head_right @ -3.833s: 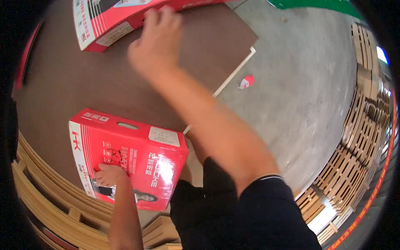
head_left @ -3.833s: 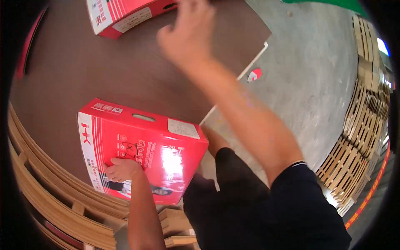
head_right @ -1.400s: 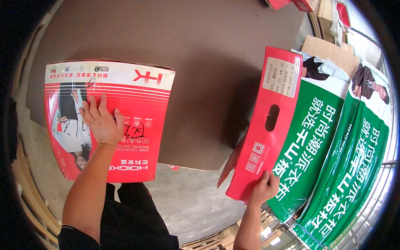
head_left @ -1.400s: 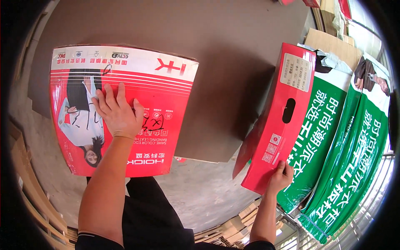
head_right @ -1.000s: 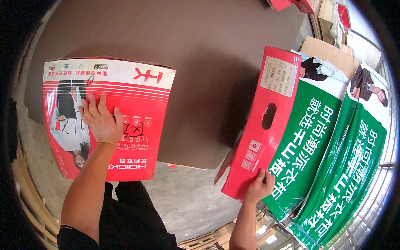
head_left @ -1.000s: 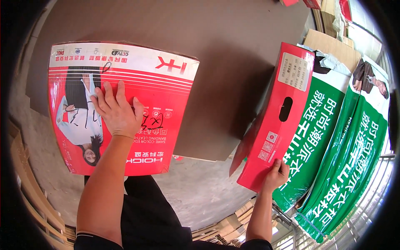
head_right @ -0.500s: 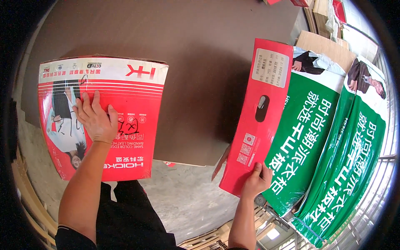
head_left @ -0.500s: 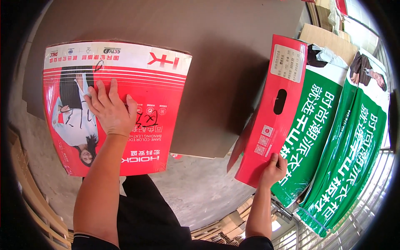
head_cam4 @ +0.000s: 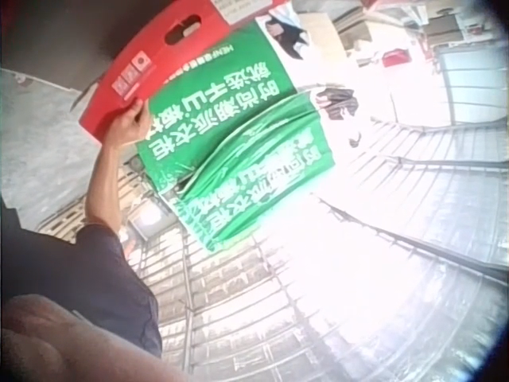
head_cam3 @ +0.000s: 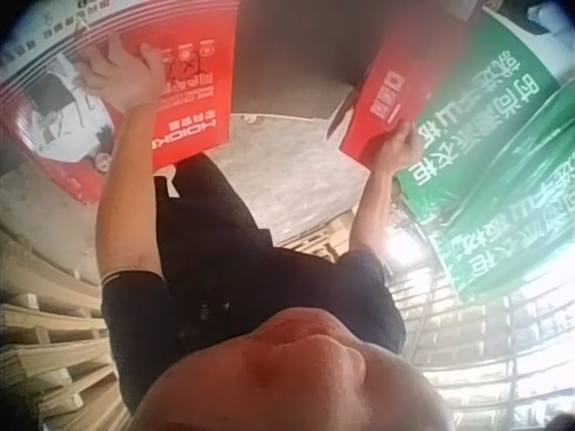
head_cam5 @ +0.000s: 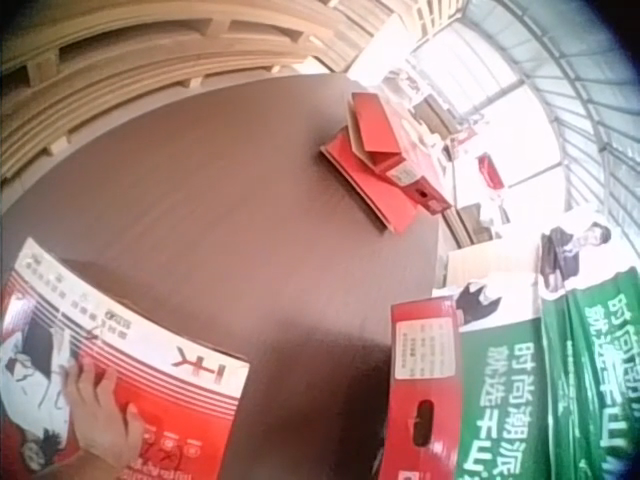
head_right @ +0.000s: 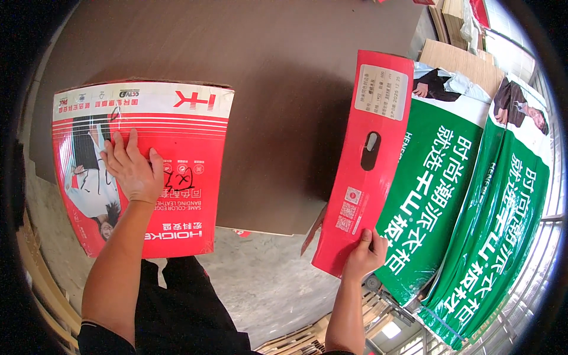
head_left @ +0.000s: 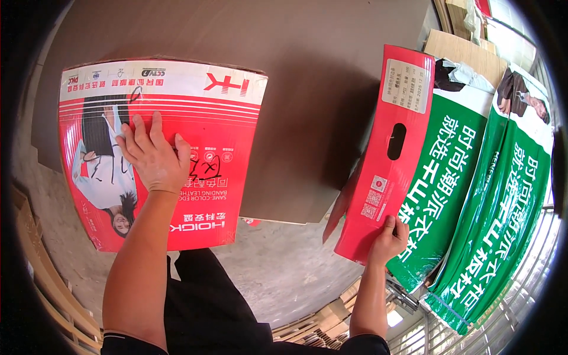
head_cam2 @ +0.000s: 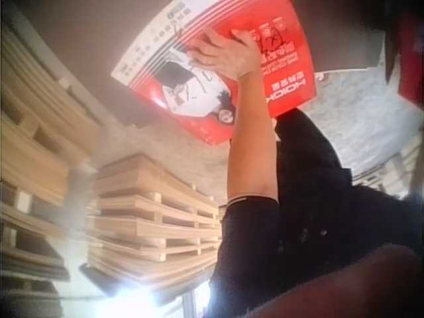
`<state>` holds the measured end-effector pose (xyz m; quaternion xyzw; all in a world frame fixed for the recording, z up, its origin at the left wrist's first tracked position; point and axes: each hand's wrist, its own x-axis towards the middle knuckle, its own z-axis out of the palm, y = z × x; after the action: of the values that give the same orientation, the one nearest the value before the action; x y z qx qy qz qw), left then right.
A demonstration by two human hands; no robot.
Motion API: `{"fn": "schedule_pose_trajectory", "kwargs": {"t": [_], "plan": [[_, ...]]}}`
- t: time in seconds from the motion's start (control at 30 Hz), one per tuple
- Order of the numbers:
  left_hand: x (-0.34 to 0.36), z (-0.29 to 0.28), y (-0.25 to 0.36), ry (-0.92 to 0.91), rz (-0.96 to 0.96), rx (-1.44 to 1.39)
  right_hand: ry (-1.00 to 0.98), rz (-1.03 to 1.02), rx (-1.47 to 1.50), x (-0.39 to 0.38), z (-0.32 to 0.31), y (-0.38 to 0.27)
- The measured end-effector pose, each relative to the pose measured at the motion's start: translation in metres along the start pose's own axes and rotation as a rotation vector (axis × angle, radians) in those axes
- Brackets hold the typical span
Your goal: The person moves several red boxes on a table, opens one to remove a roll of material, and then picks up two rolls and carries them while walking past stacks of wood.
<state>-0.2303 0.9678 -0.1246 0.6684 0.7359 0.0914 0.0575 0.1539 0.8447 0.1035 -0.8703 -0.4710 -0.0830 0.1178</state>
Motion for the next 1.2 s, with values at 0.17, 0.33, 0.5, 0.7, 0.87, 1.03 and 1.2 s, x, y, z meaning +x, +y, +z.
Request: {"fn": "schedule_pose_trajectory", "kwargs": {"t": [0.17,0.33,0.5,0.7,0.87,1.03,1.2], "plan": [[0.0,0.0002,0.0002,-0.006,0.0,0.002,0.009,0.003,-0.004,0.0002,-0.0002,0.0015],[-0.0004,0.0024,-0.0017,-0.011,-0.004,0.021,-0.001,-0.006,-0.017,0.0017,-0.0008,0.0006],[-0.0011,0.0035,-0.0028,-0.018,-0.004,0.025,0.008,0.024,0.023,0.0015,-0.0005,0.0037],[-0.0004,0.0028,-0.0016,-0.009,-0.001,0.011,0.01,0.014,0.027,0.0024,-0.0008,0.0036],[-0.0007,0.0035,-0.0027,-0.002,-0.001,0.0,-0.004,0.0,0.005,0.0047,-0.0025,0.0006],[-0.0001,0.0035,0.0001,-0.012,0.012,-0.005,0.001,-0.003,-0.012,0.0065,-0.0051,0.0007],[-0.0011,0.0044,-0.0038,0.004,-0.003,-0.003,-0.01,0.016,-0.012,0.0078,-0.0046,-0.0027]]}}
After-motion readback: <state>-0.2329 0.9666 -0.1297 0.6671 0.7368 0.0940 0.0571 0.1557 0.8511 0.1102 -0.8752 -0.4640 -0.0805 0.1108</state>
